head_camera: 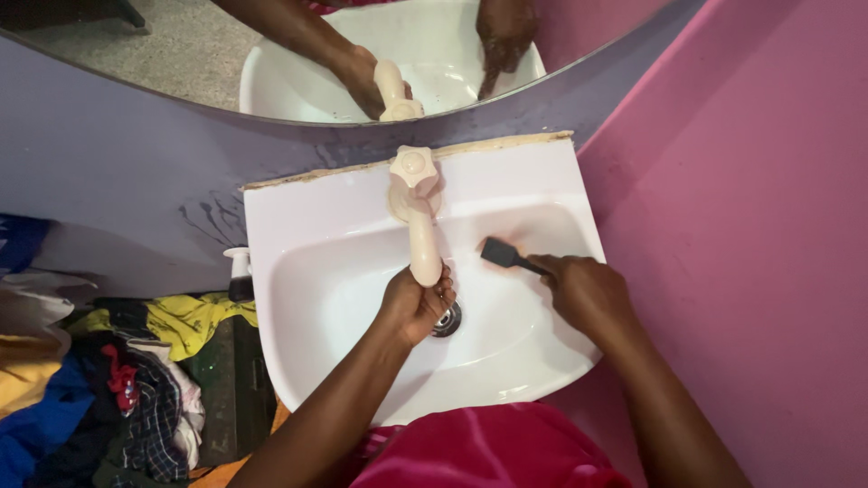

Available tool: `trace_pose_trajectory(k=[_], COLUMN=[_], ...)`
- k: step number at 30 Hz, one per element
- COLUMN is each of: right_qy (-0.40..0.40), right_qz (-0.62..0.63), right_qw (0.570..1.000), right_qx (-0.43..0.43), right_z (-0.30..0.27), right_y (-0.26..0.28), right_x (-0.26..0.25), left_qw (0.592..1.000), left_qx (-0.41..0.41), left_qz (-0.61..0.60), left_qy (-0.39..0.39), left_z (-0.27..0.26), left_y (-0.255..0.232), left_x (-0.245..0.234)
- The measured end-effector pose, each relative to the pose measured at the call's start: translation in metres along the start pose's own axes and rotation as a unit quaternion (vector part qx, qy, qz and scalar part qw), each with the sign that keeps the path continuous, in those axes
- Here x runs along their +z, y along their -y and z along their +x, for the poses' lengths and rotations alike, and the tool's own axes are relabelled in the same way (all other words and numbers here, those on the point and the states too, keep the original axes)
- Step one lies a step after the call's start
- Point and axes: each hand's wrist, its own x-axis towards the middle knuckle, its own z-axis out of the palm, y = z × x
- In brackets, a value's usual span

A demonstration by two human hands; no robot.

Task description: The person scrubs a white bathroom sink and faucet using a small brush. They repeatedly scrub the basin, faucet, and drain area, then rinse the brush under running water and continue scrubbing.

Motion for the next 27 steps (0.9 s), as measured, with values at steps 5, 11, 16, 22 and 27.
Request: trace_pose_trajectory(k=[5,11,16,22,27], right_qy=[0.171,0.057,0.051,-0.064,-0.048], right_qz=[-0.059,-0.063,-0.065,-0.021,0.020], right_qw=[0.982,0.996,0.995,0.996,0.996], right_qx=[-0.060,0.034,0.047,0.055,0.070], right_z=[-0.016,-0.024,-0.024,-0.032,-0.029], right_y=[0.002,-0.031,-0.032,-0.049,-0.048], right_x=[0.000,-0.020,-0.017,-0.033,-0.022], left_qw=[1.000,0.998,0.963,0.824,0.882], left_qx=[-0.005,-0.039,-0.008,0.070,0.063], left_qz=[0.009,0.034,0.221,0.480,0.426], left_qy=[-0.021,0.019,0.152,0.294,0.193], left_z=[-0.001,0.000,-0.004,-0.017,-0.022], left_y=[0.003,0.024,0.053,0.039,0.016], left_x=[-0.001,0.002,0.064,0.130,0.086])
